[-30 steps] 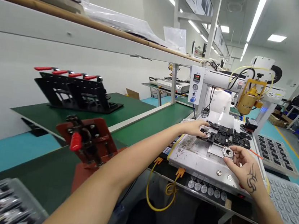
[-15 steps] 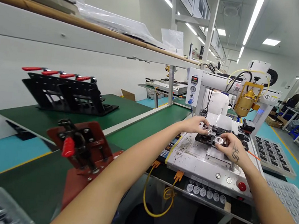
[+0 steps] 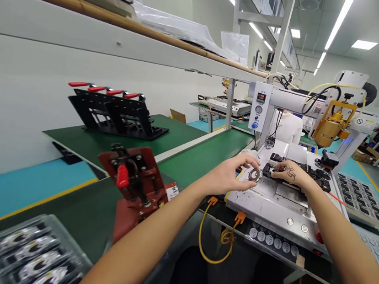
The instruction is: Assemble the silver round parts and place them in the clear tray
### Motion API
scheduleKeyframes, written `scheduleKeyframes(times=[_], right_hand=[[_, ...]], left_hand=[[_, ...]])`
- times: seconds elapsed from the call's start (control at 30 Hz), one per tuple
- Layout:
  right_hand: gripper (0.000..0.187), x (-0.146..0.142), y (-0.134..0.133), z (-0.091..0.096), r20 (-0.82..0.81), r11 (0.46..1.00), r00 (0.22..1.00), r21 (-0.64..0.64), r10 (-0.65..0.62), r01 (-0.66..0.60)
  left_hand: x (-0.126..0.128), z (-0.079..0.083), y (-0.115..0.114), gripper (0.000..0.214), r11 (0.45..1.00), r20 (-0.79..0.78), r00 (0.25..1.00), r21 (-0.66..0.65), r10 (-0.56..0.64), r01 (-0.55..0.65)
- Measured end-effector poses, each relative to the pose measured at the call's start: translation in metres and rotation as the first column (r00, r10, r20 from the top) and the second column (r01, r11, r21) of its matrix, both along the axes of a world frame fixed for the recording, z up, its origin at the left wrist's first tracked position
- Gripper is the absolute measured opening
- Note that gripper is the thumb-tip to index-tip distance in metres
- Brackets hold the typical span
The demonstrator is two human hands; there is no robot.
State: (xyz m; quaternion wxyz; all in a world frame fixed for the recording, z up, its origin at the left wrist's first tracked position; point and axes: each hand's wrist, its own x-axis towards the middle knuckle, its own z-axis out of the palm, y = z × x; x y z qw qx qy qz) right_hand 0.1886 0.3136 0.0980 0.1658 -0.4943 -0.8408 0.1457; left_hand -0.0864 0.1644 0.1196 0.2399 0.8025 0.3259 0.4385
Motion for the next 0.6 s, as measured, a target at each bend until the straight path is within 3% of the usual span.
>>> scheduleKeyframes(times=[0.2, 0.3, 0.4, 0.47, 0.53, 0.6], right_hand=[[0.022, -0.001, -0.002, -0.008, 0.047, 0.990, 0.999, 0.138, -0.011, 0.004], [0.022, -0.008, -0.007, -0.007, 0.056, 0.975, 0.997, 0.218, -0.046, 0.033], [0.034, 0.000, -0.026, -0.005, 0.021, 0.949, 0.996, 0.307, -0.087, 0.076], [0.041, 0.023, -0.052, -0.008, -0.085, 0.892, 0.990, 0.431, -0.109, 0.135], [0.041, 0.059, -0.089, -0.016, -0.254, 0.786, 0.961, 0.568, -0.114, 0.243], [0.035, 0.100, -0.134, -0.031, -0.393, 0.693, 0.904, 0.604, -0.170, 0.393]], left_hand=[[-0.015, -0.023, -0.027, 0.033, 0.998, 0.041, 0.997, -0.027, 0.061, -0.060], [-0.007, -0.025, -0.032, 0.031, 0.998, 0.083, 0.994, -0.018, 0.068, -0.066], [0.006, -0.027, -0.039, 0.034, 0.997, 0.101, 0.993, -0.042, 0.063, -0.059], [0.012, -0.033, -0.048, 0.038, 0.991, 0.103, 0.992, -0.115, 0.074, -0.062], [0.011, -0.046, -0.061, 0.041, 0.977, 0.108, 0.990, -0.199, 0.093, -0.070], [0.006, -0.064, -0.074, 0.042, 0.964, 0.108, 0.987, -0.253, 0.116, -0.085]])
